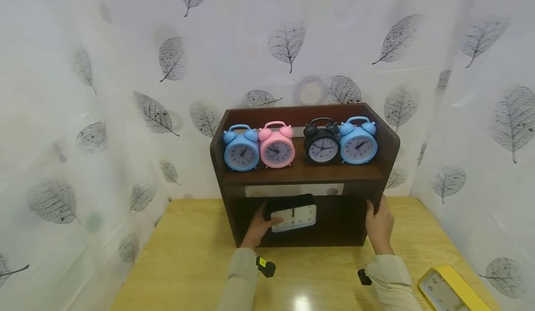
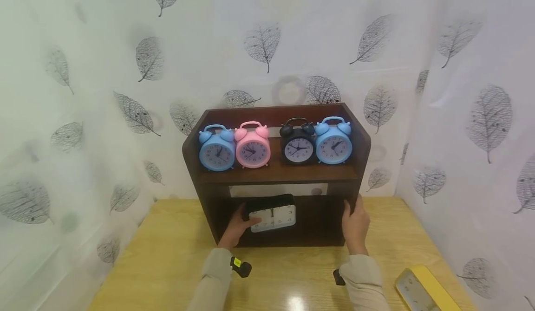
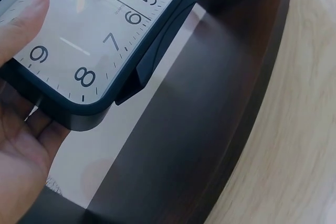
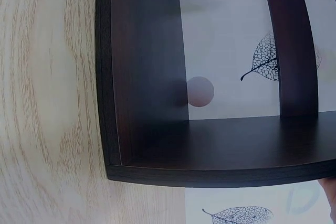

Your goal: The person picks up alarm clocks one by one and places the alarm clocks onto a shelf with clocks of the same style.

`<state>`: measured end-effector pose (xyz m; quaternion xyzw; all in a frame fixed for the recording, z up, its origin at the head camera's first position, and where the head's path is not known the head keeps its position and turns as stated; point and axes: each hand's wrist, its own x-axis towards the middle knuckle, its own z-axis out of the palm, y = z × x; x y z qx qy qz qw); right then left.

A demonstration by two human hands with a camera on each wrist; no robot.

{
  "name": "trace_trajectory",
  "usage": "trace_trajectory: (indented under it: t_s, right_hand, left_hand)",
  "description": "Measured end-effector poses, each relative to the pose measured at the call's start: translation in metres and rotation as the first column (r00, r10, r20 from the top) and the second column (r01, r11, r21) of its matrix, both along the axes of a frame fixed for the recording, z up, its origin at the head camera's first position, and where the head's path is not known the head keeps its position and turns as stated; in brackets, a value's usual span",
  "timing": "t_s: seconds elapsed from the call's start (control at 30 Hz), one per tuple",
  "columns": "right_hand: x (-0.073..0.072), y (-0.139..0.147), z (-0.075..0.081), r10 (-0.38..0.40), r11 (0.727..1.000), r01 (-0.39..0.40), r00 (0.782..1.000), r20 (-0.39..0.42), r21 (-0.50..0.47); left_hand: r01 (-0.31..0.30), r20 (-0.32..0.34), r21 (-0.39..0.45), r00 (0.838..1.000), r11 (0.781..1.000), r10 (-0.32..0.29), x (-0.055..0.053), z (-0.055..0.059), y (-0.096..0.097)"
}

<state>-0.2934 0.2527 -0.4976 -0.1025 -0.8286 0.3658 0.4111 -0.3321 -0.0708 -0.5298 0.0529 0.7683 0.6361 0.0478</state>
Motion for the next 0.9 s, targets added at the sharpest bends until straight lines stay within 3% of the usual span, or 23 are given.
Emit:
trace_trajectory:
  t_s: [0.37,0.9]
  right_hand:
    - [0.000,0.000,0.001,-0.004,1.000,0.005,1.000,-0.021,0.022]
    - [0.002,0.001,0.001,0.010,1.000,-0.010,1.000,-0.006,0.025]
  left_hand:
    - [0.018,-0.003,0.037,1.000,0.999,-0.017,-0.008,-0.004,0.029]
    - [0.110,-0.001,0.068,0.994,0.992,-0.110,-0.019,-0.016,0.078]
